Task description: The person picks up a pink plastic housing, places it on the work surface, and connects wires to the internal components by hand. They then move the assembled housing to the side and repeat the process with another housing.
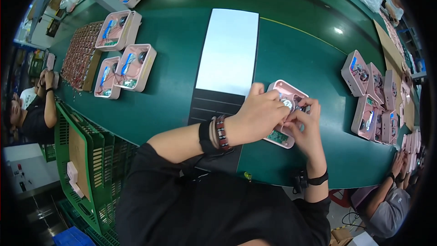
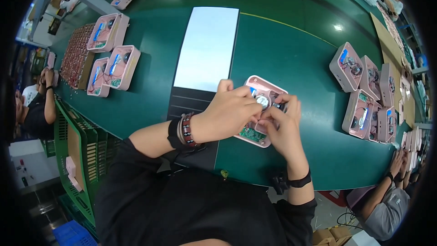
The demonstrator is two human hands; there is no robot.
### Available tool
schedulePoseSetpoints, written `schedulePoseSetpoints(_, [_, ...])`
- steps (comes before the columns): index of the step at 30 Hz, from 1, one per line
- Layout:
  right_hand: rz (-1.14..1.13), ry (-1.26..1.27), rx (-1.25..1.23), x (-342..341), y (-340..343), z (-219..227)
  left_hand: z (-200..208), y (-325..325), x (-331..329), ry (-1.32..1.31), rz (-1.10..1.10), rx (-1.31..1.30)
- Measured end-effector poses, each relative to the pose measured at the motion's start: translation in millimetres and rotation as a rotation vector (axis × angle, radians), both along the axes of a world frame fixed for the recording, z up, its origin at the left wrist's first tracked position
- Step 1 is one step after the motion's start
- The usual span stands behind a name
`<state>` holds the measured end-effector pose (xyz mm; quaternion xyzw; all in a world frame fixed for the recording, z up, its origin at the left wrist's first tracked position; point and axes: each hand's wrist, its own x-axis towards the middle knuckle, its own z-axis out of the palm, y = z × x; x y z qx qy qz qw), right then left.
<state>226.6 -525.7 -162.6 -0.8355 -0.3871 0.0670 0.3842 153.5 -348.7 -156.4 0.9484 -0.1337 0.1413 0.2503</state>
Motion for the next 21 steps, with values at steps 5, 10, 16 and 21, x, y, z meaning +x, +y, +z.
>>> schedulePoseSetpoints(5, [0.033,-0.127,-0.195,1,10,11,6,-2,11,-0.028,-0.041,0.147])
schedulePoseSetpoints(10, [0.036,-0.184,-0.258,1,8,16,16,-6,10,0.015,-0.122,0.394])
schedulePoseSetpoints(16, [-0.087,-0.632,-0.239,-34,18,5,0,8,-4,-0.313,-0.009,0.220])
schedulePoseSetpoints(21, [-0.041,-0.667,-0.244,-65,9,0,42,48,-32,-0.250,0.053,-0.035])
